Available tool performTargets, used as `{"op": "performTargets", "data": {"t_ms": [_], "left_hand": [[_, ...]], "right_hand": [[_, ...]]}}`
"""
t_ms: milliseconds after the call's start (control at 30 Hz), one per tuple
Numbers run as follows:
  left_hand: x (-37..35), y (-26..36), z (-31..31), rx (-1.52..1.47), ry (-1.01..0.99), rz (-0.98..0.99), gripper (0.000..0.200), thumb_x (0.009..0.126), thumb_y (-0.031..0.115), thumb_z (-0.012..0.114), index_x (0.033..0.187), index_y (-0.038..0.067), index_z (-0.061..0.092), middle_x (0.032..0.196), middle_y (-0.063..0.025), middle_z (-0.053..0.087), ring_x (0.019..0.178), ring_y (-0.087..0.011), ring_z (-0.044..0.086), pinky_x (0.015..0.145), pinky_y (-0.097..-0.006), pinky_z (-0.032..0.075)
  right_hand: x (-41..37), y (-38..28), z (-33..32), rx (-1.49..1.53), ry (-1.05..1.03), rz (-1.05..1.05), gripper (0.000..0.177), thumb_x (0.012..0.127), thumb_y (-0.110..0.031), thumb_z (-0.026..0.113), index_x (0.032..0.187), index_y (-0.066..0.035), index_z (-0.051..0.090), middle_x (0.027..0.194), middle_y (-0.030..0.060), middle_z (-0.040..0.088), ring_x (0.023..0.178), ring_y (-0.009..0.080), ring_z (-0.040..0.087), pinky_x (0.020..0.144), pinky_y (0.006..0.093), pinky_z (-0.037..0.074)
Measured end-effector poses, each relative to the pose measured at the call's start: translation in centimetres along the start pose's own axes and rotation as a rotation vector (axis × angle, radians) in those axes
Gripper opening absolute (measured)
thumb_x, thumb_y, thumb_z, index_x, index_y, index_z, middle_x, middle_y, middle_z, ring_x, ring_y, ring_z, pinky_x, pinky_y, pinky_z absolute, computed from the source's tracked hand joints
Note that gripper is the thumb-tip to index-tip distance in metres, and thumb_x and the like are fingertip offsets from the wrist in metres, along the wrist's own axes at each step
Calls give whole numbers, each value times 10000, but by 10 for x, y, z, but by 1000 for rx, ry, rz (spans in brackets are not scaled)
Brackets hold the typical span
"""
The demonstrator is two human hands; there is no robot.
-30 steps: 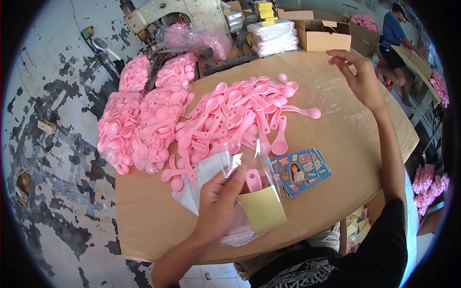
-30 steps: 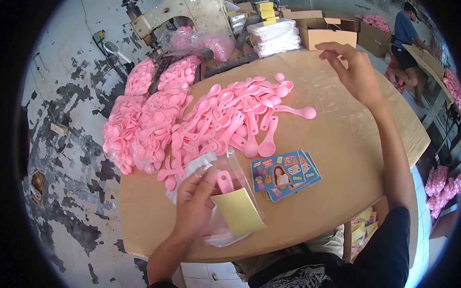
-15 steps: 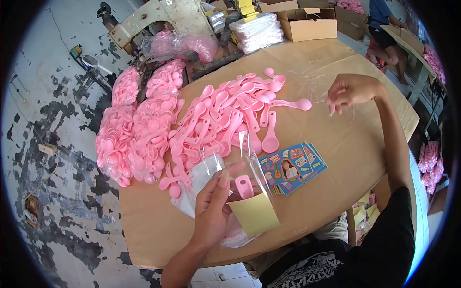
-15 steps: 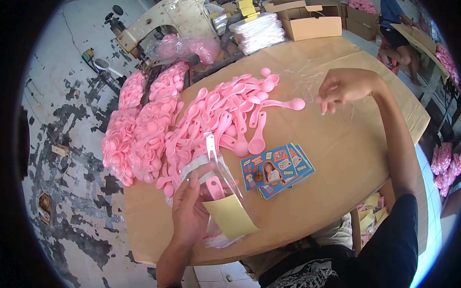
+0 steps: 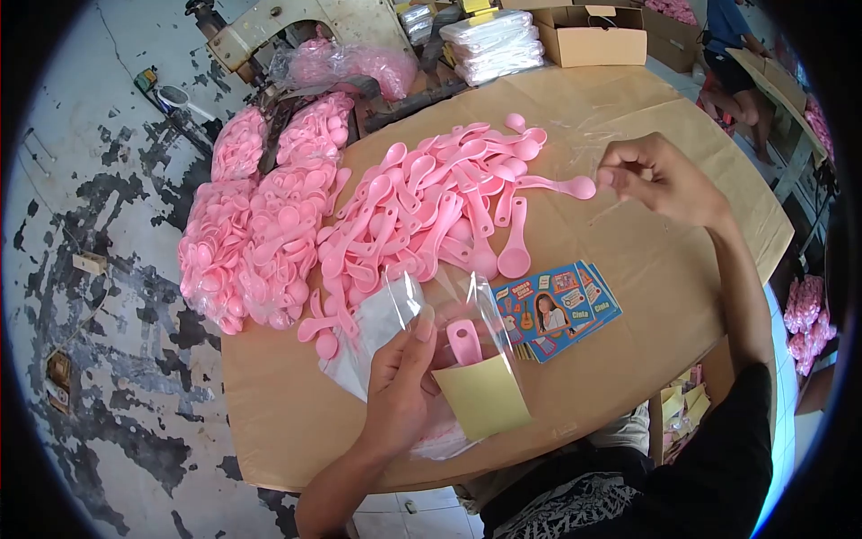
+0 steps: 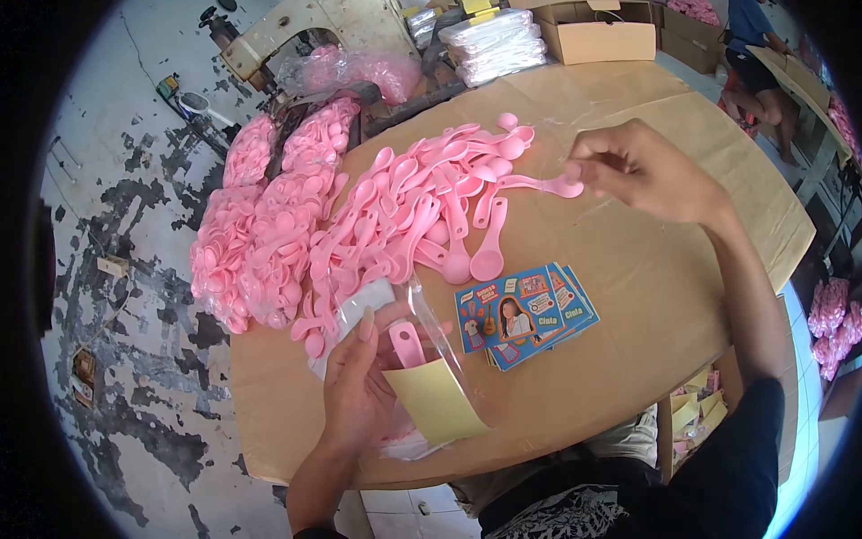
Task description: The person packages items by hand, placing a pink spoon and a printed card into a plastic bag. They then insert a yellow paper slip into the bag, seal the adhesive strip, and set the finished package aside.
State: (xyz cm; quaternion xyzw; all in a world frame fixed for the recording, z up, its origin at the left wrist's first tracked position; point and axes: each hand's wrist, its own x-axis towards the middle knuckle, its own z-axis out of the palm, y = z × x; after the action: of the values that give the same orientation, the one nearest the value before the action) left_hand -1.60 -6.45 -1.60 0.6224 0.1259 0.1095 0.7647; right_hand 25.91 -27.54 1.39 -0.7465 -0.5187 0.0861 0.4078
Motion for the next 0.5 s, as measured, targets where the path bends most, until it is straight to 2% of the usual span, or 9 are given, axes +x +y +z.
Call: {"op": "performTargets", "data": {"t_ms": [100, 200, 267, 367, 467, 500], "left_hand": [[0, 2, 0, -64, -19, -34, 508, 1030, 349, 314, 1364, -31, 363, 1219, -242, 567, 1053, -330, 629, 898, -442, 541], [0, -2, 5, -180, -76, -89, 523, 1027, 365, 319, 1394, -7, 327, 1300, -215, 514, 1103, -305, 604, 915, -425, 532], [-1, -4, 8, -168, -118, -140, 529, 1027, 368, 317, 1411, 6, 310, 1327, -203, 495, 1125, -285, 592, 922, -411, 527], [-5, -4, 13, -76, -166, -175, 534, 1029, 365, 307, 1434, 17, 281, 1344, -187, 483, 1141, -260, 580, 930, -392, 522], [-3, -5, 14, -111, -193, -116, 552, 1032, 360, 289, 1468, 27, 222, 1374, -160, 451, 1159, -246, 568, 942, -378, 513], [-3, -2, 14, -125, -191, -117, 547, 1036, 350, 290, 1474, 29, 219, 1404, -143, 418, 1176, -219, 546, 941, -343, 491]], "right_hand": [[1, -18, 40, 117, 20, -189, 175, 909, -157, 627, 981, 0, 654, 848, 39, 644, 752, 102, 570, 655, 255, 454], [-11, -60, 83, 251, -35, -310, 229, 895, -201, 659, 1028, -16, 661, 845, 55, 653, 725, 119, 580, 623, 281, 465], [-19, -72, 95, 190, -70, -293, 245, 887, -210, 674, 1051, -29, 661, 845, 62, 660, 701, 114, 584, 598, 287, 466], [-19, -70, 96, 304, -288, -135, 220, 876, -179, 683, 1062, -61, 674, 836, 69, 669, 649, 106, 581, 562, 275, 454], [-20, -65, 100, 419, -202, -168, 178, 861, -136, 693, 1028, -77, 692, 822, 65, 673, 620, 104, 580, 557, 261, 448], [-20, -67, 100, 452, -167, -157, 178, 857, -129, 697, 1026, -77, 693, 821, 65, 672, 624, 107, 580, 561, 262, 448]]}}
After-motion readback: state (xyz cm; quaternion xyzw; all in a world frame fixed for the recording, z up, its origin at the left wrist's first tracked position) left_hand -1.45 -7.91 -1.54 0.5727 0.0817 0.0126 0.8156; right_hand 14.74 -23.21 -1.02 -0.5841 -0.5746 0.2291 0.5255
